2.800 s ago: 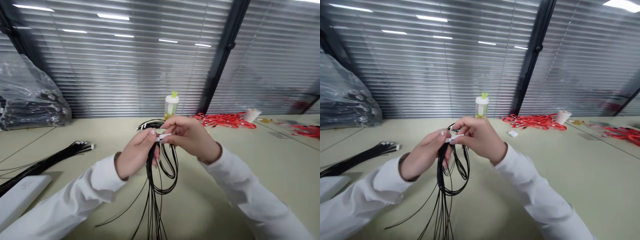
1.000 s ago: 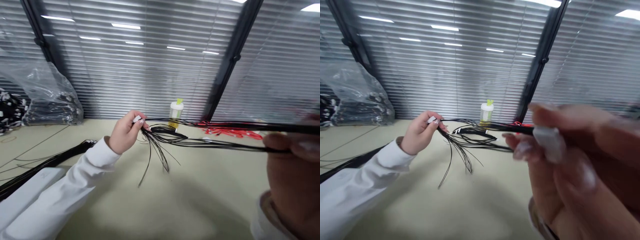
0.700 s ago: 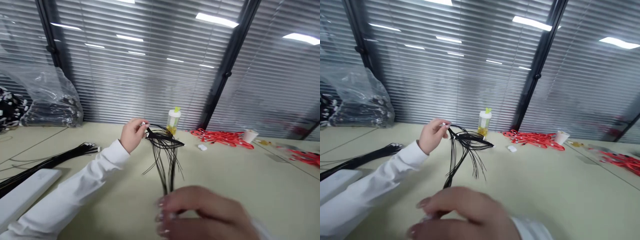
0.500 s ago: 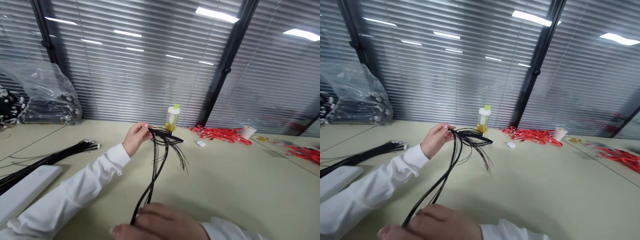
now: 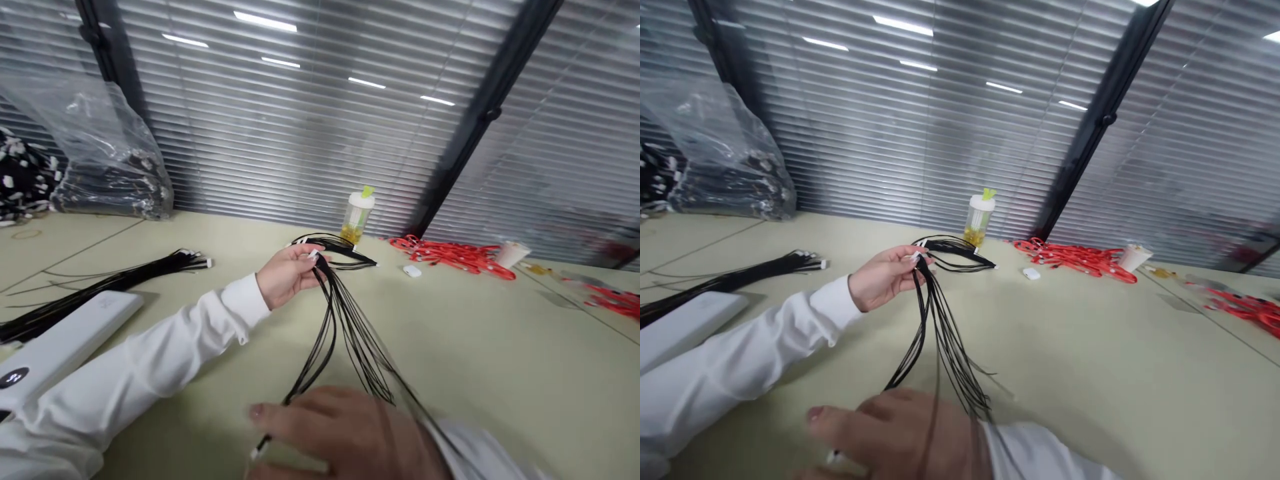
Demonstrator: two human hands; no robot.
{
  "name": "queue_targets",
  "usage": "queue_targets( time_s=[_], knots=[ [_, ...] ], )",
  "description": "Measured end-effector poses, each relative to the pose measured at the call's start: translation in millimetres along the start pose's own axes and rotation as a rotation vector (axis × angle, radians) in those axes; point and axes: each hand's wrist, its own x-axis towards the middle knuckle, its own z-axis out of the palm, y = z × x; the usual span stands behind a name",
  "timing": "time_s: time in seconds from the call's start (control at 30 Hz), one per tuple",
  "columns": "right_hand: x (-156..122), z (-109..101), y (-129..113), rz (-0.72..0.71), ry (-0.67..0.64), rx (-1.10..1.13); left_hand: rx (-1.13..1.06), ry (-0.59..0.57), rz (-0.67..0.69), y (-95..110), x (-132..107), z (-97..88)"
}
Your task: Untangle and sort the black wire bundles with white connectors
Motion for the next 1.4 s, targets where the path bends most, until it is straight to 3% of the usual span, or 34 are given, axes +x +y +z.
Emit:
queue_targets(
  time_s=[0.07, 0.1, 0.2, 0.27, 0.33, 0.4, 0.47, 0.7, 0.9, 1.1, 1.17, 1.23, 1.33, 1.37, 1.4],
  knots=[
    [-9, -37, 2, 0.081, 0.085, 0.018, 0.002, 0.0, -0.015, 0, -1, -0.6],
    [-13, -52, 7, 0.145, 0.201, 0.048, 0.007, -0.005, -0.021, 0, -1, -0.4],
    [-24, -73, 34, 0.358, 0.436, 0.065, 0.038, -0.025, -0.027, -1, -2, 0.2],
    [-28, -68, 54, 0.529, 0.413, -0.038, 0.069, -0.033, -0.025, -2, -1, -0.1],
    [-28, -54, 71, 0.707, 0.247, -0.045, 0.098, -0.027, -0.021, -4, -1, -1.0],
    [-26, -36, 81, 0.823, 0.024, 0.117, 0.119, -0.015, -0.022, -5, 0, -2.1],
    [-24, -20, 86, 0.853, -0.106, 0.347, 0.121, -0.003, -0.032, -6, 0, -3.0],
    [-21, 7, 89, 0.89, -0.059, 1.184, 0.048, 0.01, -0.059, -9, 4, -8.0],
    [-26, 9, 93, 0.983, -0.023, 1.367, 0.082, -0.009, -0.082, -18, 11, -20.3],
    [-19, 18, 111, 1.052, -0.111, 1.424, 0.241, -0.121, -0.057, -19, 16, -28.3],
    [-13, 24, 115, 1.026, -0.088, 1.417, 0.401, -0.14, -0.004, -20, 15, -29.1],
    [-9, 29, 118, 1.004, -0.049, 1.401, 0.581, -0.057, 0.117, -25, 8, -29.7],
    [-6, 34, 119, 1.001, 0.038, 1.372, 0.896, 0.188, 0.473, -38, -19, -29.4],
    [-6, 34, 120, 1.002, 0.067, 1.363, 1.042, 0.215, 0.606, -43, -34, -28.3],
    [-7, 35, 120, 1.004, 0.095, 1.354, 1.185, 0.126, 0.736, -48, -49, -26.4]
  ],
)
